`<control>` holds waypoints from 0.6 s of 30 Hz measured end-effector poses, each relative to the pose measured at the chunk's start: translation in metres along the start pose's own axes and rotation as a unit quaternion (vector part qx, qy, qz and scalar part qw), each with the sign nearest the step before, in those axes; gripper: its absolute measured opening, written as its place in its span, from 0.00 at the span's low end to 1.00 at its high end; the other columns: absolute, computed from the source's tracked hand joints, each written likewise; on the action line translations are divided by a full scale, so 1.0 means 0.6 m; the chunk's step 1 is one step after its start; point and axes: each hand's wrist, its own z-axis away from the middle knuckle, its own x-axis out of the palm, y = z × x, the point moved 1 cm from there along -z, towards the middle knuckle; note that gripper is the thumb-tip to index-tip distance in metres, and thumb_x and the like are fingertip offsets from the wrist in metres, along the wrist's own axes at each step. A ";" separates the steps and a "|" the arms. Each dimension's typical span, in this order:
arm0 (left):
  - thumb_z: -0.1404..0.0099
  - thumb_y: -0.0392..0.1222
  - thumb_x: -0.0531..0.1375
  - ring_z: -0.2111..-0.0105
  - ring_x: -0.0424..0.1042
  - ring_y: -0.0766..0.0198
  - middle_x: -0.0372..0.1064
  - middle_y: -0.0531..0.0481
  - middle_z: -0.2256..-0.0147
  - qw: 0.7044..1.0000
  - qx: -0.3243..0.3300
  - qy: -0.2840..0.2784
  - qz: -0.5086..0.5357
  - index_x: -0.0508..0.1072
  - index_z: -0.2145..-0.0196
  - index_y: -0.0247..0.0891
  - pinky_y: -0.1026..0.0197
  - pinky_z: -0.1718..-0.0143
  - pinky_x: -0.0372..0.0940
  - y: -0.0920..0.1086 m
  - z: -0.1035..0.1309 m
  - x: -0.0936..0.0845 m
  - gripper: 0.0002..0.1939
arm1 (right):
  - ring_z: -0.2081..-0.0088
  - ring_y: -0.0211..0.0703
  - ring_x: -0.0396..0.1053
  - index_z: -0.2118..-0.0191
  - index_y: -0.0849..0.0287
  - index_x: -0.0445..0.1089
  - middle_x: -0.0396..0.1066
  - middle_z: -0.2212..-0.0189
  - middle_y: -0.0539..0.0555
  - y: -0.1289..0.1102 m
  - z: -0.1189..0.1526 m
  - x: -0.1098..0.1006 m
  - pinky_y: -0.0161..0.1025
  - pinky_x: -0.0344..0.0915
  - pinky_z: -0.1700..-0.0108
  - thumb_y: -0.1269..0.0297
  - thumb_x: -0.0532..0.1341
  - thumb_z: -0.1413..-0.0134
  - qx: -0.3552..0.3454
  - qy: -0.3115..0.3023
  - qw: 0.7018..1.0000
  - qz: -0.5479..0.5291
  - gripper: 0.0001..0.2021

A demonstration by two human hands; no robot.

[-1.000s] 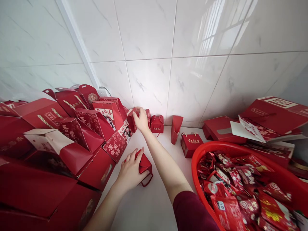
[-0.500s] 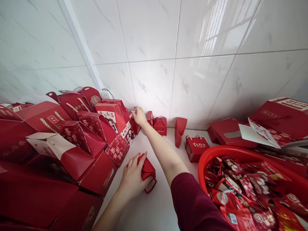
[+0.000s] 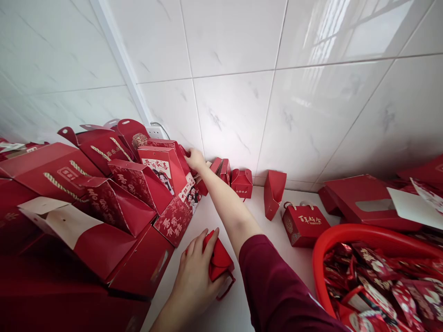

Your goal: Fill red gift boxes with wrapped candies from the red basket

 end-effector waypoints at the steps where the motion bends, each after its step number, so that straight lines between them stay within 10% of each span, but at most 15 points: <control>1: 0.44 0.52 0.60 0.33 0.46 0.47 0.44 0.48 0.31 1.000 0.003 0.002 -0.001 0.47 0.31 0.52 0.41 0.36 0.46 -0.001 0.000 0.001 0.45 | 0.61 0.45 0.70 0.63 0.60 0.69 0.75 0.63 0.55 0.001 0.006 -0.004 0.41 0.66 0.54 0.61 0.59 0.45 -0.001 0.018 1.000 -0.002 0.08; 6: 0.43 0.52 0.59 0.34 0.48 0.45 0.46 0.46 0.32 1.000 0.021 0.017 -0.014 0.47 0.31 0.50 0.40 0.36 0.46 -0.004 0.001 0.005 0.45 | 0.58 0.42 0.69 0.61 0.59 0.66 0.73 0.60 0.54 -0.019 0.031 -0.057 0.39 0.64 0.50 0.63 0.52 0.39 -0.014 0.107 0.994 -0.019 0.09; 12: 0.42 0.52 0.59 0.35 0.50 0.47 0.48 0.45 0.33 0.998 0.038 0.037 -0.023 0.47 0.31 0.51 0.42 0.37 0.47 -0.005 0.004 0.004 0.44 | 0.59 0.43 0.70 0.63 0.57 0.61 0.71 0.63 0.53 -0.059 0.139 -0.199 0.38 0.65 0.52 0.59 0.53 0.40 -0.028 0.283 0.954 -0.091 0.07; 18: 0.39 0.51 0.58 0.37 0.53 0.47 0.50 0.44 0.34 0.995 0.065 0.069 -0.041 0.46 0.31 0.50 0.44 0.40 0.51 -0.005 0.004 0.008 0.42 | 0.62 0.44 0.71 0.67 0.54 0.61 0.71 0.67 0.50 -0.044 0.332 -0.280 0.41 0.67 0.57 0.61 0.58 0.46 0.004 0.099 0.991 -0.093 0.05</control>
